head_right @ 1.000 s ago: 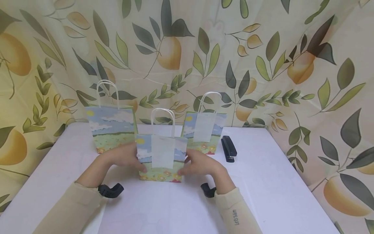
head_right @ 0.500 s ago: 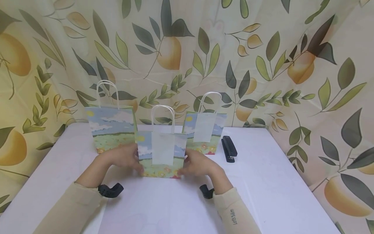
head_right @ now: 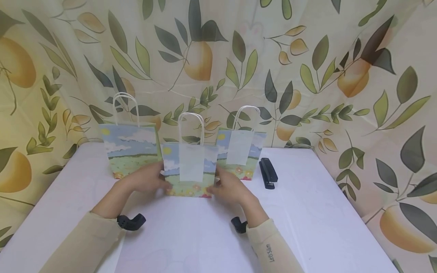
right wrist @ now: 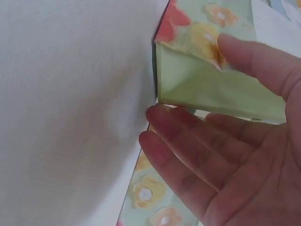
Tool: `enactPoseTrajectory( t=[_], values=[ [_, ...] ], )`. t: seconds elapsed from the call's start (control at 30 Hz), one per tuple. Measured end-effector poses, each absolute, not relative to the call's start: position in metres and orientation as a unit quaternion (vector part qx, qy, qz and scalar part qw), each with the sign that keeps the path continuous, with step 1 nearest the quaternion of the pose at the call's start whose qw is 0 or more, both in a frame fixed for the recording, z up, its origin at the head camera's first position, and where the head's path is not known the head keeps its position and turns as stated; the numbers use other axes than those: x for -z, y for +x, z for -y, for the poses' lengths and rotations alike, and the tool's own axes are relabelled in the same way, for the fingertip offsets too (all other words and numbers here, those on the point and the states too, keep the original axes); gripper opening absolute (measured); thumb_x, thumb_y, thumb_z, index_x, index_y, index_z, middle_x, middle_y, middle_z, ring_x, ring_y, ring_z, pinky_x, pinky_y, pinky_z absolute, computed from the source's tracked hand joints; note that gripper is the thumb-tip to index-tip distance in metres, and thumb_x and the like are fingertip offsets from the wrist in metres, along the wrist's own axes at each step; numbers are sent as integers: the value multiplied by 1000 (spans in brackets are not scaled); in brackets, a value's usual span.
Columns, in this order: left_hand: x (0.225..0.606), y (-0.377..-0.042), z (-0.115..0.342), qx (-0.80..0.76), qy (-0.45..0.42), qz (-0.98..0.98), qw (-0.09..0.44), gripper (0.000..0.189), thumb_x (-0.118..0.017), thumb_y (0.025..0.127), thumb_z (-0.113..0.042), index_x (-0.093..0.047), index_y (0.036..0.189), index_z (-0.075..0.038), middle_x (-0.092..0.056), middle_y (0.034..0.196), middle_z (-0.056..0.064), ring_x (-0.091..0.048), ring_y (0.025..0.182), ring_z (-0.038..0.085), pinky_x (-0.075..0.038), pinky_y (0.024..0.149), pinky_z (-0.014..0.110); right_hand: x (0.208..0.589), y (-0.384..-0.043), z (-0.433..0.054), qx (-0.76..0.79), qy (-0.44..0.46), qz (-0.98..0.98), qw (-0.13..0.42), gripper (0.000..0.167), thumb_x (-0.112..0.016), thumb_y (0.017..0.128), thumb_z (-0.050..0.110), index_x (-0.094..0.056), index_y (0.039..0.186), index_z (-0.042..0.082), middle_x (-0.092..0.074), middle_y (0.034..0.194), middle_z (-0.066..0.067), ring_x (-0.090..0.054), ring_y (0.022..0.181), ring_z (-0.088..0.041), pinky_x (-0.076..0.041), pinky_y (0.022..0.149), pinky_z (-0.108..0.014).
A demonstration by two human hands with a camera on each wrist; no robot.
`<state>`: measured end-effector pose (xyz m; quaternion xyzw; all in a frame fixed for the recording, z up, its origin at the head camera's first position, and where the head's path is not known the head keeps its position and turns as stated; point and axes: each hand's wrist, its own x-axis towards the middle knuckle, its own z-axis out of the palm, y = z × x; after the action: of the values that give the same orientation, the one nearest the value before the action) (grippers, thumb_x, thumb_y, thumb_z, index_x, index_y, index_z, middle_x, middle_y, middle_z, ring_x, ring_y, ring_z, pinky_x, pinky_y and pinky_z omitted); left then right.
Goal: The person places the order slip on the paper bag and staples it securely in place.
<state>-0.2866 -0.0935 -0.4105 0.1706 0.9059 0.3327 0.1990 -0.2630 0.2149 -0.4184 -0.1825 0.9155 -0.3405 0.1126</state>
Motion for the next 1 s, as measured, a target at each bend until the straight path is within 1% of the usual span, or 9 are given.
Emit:
enactPoseTrajectory(
  t=[0.17, 0.33, 0.5, 0.57, 0.67, 0.77, 0.87, 0.93, 1.0],
  values=[
    [409, -287, 93, -328, 159, -912, 187, 96, -80, 90, -27, -23, 160, 6, -53, 152, 19, -66, 122, 27, -52, 104, 48, 416, -263, -214, 327, -157, -927, 96, 39, -72, 97, 22, -59, 130, 8, -70, 127, -13, -71, 112, -31, -59, 92, -45],
    [410, -288, 91, -315, 147, -921, 175, 96, -79, 91, -30, -23, 161, 4, -54, 153, 17, -62, 128, 31, -48, 109, 52, 415, -264, -213, 293, -161, -940, 68, 20, -68, 100, 23, -69, 111, 6, -75, 109, -10, -72, 101, -24, -58, 89, -43],
    [408, -287, 88, -307, 131, -928, 166, 90, -77, 93, -30, -27, 160, 5, -55, 152, 19, -55, 137, 36, -47, 110, 54, 417, -264, -210, 293, -159, -941, 57, 16, -65, 102, 20, -71, 107, 7, -75, 97, -5, -68, 88, -16, -57, 81, -37],
    [408, -287, 88, -305, 126, -931, 157, 86, -76, 94, -30, -31, 158, 6, -56, 150, 20, -59, 131, 34, -51, 106, 51, 418, -263, -209, 305, -159, -937, 57, 14, -63, 103, 19, -70, 106, 7, -75, 96, -6, -69, 85, -15, -57, 79, -35],
    [409, -286, 87, -315, 117, -931, 145, 78, -74, 96, -27, -37, 155, 7, -59, 147, 23, -69, 105, 29, -57, 88, 44, 419, -263, -207, 317, -159, -933, 59, 12, -61, 104, 16, -70, 105, 7, -75, 95, -7, -72, 82, -15, -59, 77, -33],
    [408, -287, 87, -323, 113, -931, 130, 65, -73, 97, -24, -49, 147, 9, -64, 139, 24, -67, 84, 23, -56, 74, 36, 421, -263, -206, 323, -157, -932, 57, 12, -60, 105, 14, -70, 105, 8, -74, 96, -7, -73, 82, -15, -60, 79, -34],
    [408, -287, 87, -320, 116, -933, 118, 47, -72, 97, -22, -62, 131, 9, -70, 123, 22, -67, 85, 22, -57, 74, 34, 422, -263, -204, 319, -155, -934, 50, 11, -61, 104, 14, -70, 106, 8, -73, 96, -5, -73, 79, -14, -60, 79, -37],
    [408, -287, 87, -315, 119, -935, 110, 37, -71, 98, -21, -66, 120, 8, -72, 113, 18, -68, 89, 23, -57, 77, 36, 422, -264, -204, 320, -148, -934, 48, 10, -62, 104, 14, -70, 106, 9, -74, 96, -4, -73, 78, -14, -59, 79, -36],
    [408, -287, 87, -314, 124, -935, 104, 29, -70, 98, -19, -68, 115, 5, -72, 109, 17, -69, 89, 25, -58, 77, 38, 423, -264, -203, 326, -141, -934, 46, 11, -63, 103, 14, -71, 108, 8, -75, 94, -4, -73, 76, -14, -59, 76, -34]
  ],
)
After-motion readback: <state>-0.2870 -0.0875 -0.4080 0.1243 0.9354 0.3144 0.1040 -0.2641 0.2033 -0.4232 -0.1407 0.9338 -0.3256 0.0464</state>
